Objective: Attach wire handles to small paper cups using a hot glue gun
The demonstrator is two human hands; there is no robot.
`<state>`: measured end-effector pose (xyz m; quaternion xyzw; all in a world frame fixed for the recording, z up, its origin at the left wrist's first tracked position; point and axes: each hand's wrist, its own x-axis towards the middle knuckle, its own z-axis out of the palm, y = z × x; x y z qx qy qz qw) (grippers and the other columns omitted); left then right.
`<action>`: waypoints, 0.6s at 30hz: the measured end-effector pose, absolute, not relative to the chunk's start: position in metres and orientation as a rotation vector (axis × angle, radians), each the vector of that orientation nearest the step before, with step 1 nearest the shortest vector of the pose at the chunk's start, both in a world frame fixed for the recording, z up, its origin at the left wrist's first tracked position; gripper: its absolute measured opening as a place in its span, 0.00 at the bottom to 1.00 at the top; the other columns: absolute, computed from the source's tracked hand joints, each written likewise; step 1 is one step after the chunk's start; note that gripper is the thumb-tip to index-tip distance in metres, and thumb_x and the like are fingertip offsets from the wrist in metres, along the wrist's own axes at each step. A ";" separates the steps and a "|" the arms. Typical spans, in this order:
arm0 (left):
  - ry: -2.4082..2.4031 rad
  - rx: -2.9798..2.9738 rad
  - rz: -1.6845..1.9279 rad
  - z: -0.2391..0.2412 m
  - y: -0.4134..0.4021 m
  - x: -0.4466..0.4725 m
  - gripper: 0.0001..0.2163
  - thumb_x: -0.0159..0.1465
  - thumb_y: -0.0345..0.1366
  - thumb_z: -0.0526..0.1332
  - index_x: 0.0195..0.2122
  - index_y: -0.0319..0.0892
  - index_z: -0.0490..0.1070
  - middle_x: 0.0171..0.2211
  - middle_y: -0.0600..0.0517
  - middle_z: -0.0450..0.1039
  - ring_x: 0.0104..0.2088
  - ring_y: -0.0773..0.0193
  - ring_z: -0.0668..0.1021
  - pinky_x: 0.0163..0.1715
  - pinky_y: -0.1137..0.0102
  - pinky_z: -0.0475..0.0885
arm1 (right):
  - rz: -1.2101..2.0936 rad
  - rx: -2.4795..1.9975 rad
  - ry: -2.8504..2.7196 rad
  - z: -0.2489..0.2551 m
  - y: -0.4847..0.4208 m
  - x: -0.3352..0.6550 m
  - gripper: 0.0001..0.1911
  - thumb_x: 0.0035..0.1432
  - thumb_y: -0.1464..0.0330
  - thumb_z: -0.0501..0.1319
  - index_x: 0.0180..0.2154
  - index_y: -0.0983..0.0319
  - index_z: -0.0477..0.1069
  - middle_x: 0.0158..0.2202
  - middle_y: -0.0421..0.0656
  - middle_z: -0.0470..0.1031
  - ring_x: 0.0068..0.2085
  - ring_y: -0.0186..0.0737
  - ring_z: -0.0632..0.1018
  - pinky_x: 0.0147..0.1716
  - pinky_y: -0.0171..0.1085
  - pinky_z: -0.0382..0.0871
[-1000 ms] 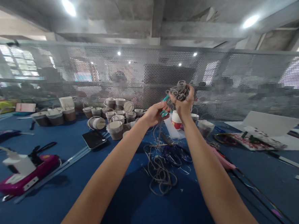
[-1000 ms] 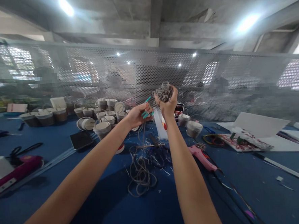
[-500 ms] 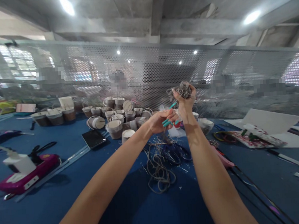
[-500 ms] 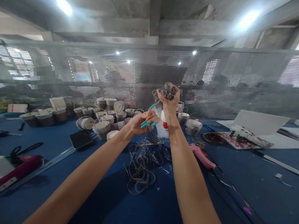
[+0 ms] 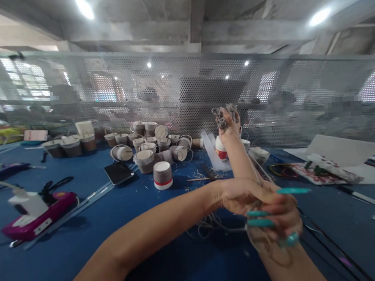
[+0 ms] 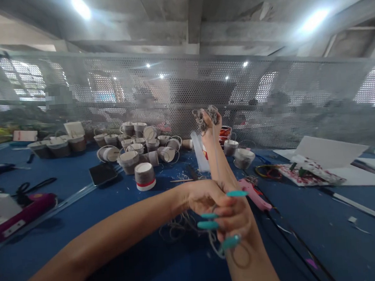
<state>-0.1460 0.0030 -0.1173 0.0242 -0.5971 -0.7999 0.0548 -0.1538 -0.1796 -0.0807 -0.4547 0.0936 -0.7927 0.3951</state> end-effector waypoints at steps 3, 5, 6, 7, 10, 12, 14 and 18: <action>-1.889 0.023 -2.527 -0.112 0.010 -0.150 0.08 0.49 0.33 0.68 0.18 0.38 0.70 0.17 0.54 0.63 0.19 0.67 0.70 0.23 0.70 0.72 | -1.997 -1.199 0.291 -0.077 -0.176 -0.151 0.25 0.47 0.57 0.64 0.46 0.55 0.61 0.43 0.41 0.74 0.39 0.42 0.79 0.37 0.48 0.76; -1.919 -0.067 -2.529 -0.113 0.012 -0.149 0.11 0.49 0.36 0.69 0.18 0.37 0.70 0.17 0.54 0.63 0.18 0.68 0.70 0.20 0.71 0.70 | -1.970 -1.210 0.304 -0.076 -0.172 -0.147 0.29 0.43 0.53 0.65 0.46 0.55 0.61 0.43 0.42 0.73 0.40 0.44 0.78 0.37 0.50 0.75; -1.893 -0.106 -2.516 -0.114 0.013 -0.149 0.12 0.48 0.38 0.69 0.18 0.37 0.70 0.17 0.54 0.63 0.18 0.68 0.69 0.19 0.71 0.70 | -1.955 -1.210 0.307 -0.076 -0.171 -0.145 0.31 0.41 0.52 0.66 0.46 0.54 0.61 0.43 0.42 0.72 0.41 0.45 0.77 0.37 0.51 0.74; -1.862 -0.137 -2.516 -0.116 0.014 -0.149 0.12 0.47 0.40 0.70 0.19 0.37 0.71 0.17 0.54 0.63 0.17 0.68 0.69 0.19 0.71 0.70 | -1.944 -1.209 0.310 -0.076 -0.169 -0.142 0.32 0.39 0.51 0.66 0.45 0.54 0.61 0.43 0.42 0.72 0.40 0.45 0.76 0.37 0.52 0.73; -1.696 -0.096 -2.518 -0.123 0.018 -0.153 0.10 0.45 0.38 0.70 0.23 0.39 0.72 0.18 0.55 0.65 0.17 0.68 0.70 0.19 0.72 0.70 | -1.948 -1.215 0.317 -0.074 -0.164 -0.135 0.34 0.36 0.50 0.67 0.44 0.54 0.59 0.44 0.42 0.70 0.38 0.43 0.73 0.36 0.52 0.70; -1.669 -0.030 -2.545 -0.125 0.020 -0.159 0.07 0.47 0.35 0.69 0.24 0.39 0.72 0.19 0.55 0.66 0.19 0.67 0.72 0.19 0.72 0.70 | -1.974 -1.260 0.324 -0.071 -0.162 -0.133 0.34 0.38 0.48 0.65 0.45 0.53 0.57 0.45 0.42 0.69 0.38 0.43 0.72 0.35 0.51 0.69; -1.733 0.013 -2.609 -0.127 0.023 -0.165 0.06 0.48 0.33 0.67 0.25 0.38 0.73 0.20 0.54 0.67 0.20 0.66 0.74 0.20 0.72 0.71 | -2.005 -1.315 0.332 -0.069 -0.161 -0.131 0.33 0.41 0.47 0.62 0.46 0.52 0.56 0.46 0.42 0.68 0.38 0.43 0.71 0.34 0.50 0.69; -1.738 -0.012 -2.552 -0.131 0.022 -0.169 0.10 0.44 0.38 0.71 0.23 0.38 0.73 0.18 0.54 0.66 0.17 0.70 0.70 0.17 0.74 0.68 | -2.029 -1.365 0.406 -0.074 -0.167 -0.126 0.31 0.44 0.46 0.58 0.47 0.53 0.56 0.44 0.42 0.69 0.37 0.40 0.71 0.33 0.47 0.70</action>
